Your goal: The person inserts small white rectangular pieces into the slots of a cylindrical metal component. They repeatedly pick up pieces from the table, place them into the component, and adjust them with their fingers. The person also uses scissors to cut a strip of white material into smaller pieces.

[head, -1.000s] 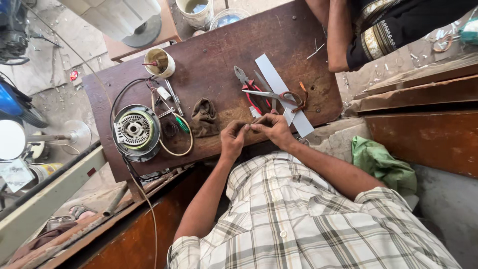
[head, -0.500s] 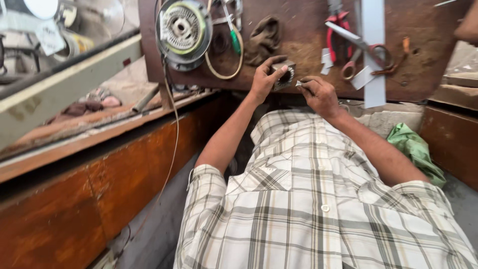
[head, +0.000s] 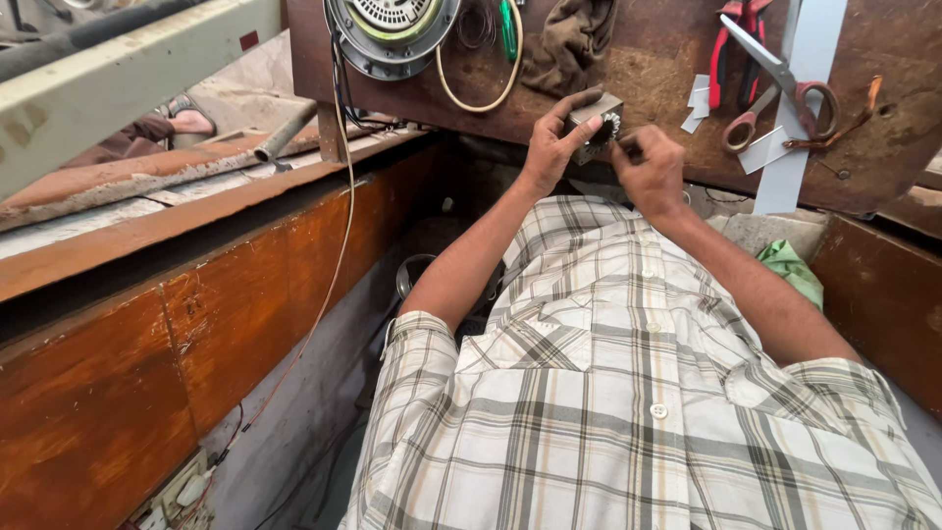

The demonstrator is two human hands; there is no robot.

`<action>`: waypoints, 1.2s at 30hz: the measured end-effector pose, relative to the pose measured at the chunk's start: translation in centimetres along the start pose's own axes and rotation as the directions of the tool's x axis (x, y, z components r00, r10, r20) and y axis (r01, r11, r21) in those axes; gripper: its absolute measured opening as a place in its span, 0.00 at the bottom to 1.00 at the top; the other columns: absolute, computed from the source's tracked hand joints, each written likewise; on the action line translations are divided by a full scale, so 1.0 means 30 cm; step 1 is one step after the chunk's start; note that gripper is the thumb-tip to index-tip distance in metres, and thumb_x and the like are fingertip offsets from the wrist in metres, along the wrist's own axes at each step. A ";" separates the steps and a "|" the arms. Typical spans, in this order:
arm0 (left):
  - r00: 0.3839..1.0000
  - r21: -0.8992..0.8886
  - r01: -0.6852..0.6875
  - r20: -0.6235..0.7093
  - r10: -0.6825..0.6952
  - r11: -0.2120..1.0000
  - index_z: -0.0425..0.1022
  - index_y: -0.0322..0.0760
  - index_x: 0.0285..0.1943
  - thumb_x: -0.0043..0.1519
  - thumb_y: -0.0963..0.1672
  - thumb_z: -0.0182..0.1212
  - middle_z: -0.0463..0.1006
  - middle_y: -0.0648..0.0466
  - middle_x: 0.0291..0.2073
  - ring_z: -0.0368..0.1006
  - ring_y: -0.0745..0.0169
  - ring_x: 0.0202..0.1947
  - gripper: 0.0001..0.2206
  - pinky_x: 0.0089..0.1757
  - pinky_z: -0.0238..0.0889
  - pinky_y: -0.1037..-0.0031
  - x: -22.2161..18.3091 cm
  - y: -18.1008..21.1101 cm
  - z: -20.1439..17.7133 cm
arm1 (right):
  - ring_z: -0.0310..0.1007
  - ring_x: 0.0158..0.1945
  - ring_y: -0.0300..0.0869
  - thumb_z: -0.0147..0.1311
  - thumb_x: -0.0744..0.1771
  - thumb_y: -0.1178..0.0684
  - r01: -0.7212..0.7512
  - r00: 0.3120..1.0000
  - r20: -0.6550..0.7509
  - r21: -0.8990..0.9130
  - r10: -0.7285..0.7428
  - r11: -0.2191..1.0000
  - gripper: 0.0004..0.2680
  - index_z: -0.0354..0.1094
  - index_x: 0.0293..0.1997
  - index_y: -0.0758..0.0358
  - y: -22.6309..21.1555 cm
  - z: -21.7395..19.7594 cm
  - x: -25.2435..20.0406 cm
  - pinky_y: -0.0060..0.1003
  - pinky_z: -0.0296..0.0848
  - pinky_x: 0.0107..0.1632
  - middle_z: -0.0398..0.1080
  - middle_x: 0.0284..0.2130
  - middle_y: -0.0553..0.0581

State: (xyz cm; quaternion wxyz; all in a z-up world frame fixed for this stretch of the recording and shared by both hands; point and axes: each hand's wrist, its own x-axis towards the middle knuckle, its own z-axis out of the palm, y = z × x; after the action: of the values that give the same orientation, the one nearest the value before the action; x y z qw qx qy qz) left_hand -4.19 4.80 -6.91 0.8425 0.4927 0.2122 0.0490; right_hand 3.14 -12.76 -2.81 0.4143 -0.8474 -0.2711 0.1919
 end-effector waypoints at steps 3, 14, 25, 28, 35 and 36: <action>0.998 -0.066 -0.053 -0.023 0.052 0.996 0.70 0.29 0.69 0.68 0.43 0.65 0.74 0.48 0.65 0.72 0.64 0.60 0.22 0.59 0.67 0.74 -0.014 -0.021 0.013 | 0.79 0.39 0.51 0.67 0.68 0.60 0.007 0.997 -0.081 -0.024 -0.009 1.000 0.06 0.72 0.40 0.70 -0.009 0.013 -0.009 0.43 0.76 0.41 0.75 0.39 0.63; 0.995 0.010 -0.096 -0.004 0.096 0.995 0.71 0.27 0.68 0.69 0.42 0.64 0.70 0.47 0.70 0.69 0.61 0.66 0.20 0.63 0.65 0.72 -0.019 -0.030 -0.002 | 0.79 0.46 0.54 0.65 0.68 0.61 0.289 0.953 -0.035 -0.178 -0.300 0.941 0.05 0.75 0.47 0.68 -0.051 -0.038 -0.035 0.44 0.79 0.49 0.75 0.45 0.63; 0.994 0.102 -0.100 -0.023 0.103 0.990 0.71 0.29 0.69 0.67 0.42 0.67 0.75 0.48 0.64 0.72 0.62 0.61 0.22 0.59 0.67 0.72 -0.040 -0.033 0.013 | 0.79 0.44 0.55 0.65 0.67 0.62 0.280 0.953 -0.079 -0.146 -0.293 0.949 0.09 0.74 0.52 0.65 0.029 0.006 -0.059 0.45 0.78 0.46 0.77 0.44 0.63; 0.992 0.287 -0.068 -0.085 0.096 0.955 0.71 0.29 0.69 0.65 0.44 0.67 0.79 0.46 0.60 0.76 0.59 0.57 0.23 0.55 0.70 0.70 0.009 -0.004 0.060 | 0.78 0.46 0.54 0.64 0.69 0.60 0.166 0.974 -0.140 -0.073 -0.175 0.983 0.09 0.73 0.55 0.65 0.045 -0.037 -0.023 0.46 0.77 0.48 0.76 0.46 0.63; 0.982 0.808 -0.027 -0.090 0.169 0.589 0.72 0.28 0.63 0.61 0.46 0.67 0.79 0.37 0.55 0.76 0.40 0.56 0.23 0.55 0.69 0.62 0.118 -0.042 0.283 | 0.64 0.53 0.56 0.63 0.64 0.41 0.176 0.930 -0.053 -0.803 -0.363 0.570 0.20 0.76 0.55 0.64 0.095 -0.193 -0.100 0.50 0.62 0.53 0.69 0.50 0.66; 0.982 0.833 -0.021 -0.086 0.168 0.553 0.72 0.28 0.62 0.61 0.46 0.67 0.78 0.37 0.55 0.75 0.37 0.56 0.23 0.55 0.69 0.61 0.142 -0.036 0.295 | 0.65 0.52 0.55 0.63 0.64 0.42 0.216 0.910 -0.048 -0.793 -0.412 0.569 0.18 0.76 0.54 0.63 0.099 -0.194 -0.101 0.49 0.63 0.53 0.70 0.49 0.64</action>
State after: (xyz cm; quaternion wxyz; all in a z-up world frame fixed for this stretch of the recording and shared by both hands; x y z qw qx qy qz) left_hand 3.13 -1.66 -5.39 0.4890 0.8357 0.2484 0.0272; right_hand 4.88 -19.61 -1.50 0.0663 -0.8952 -0.4244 -0.1184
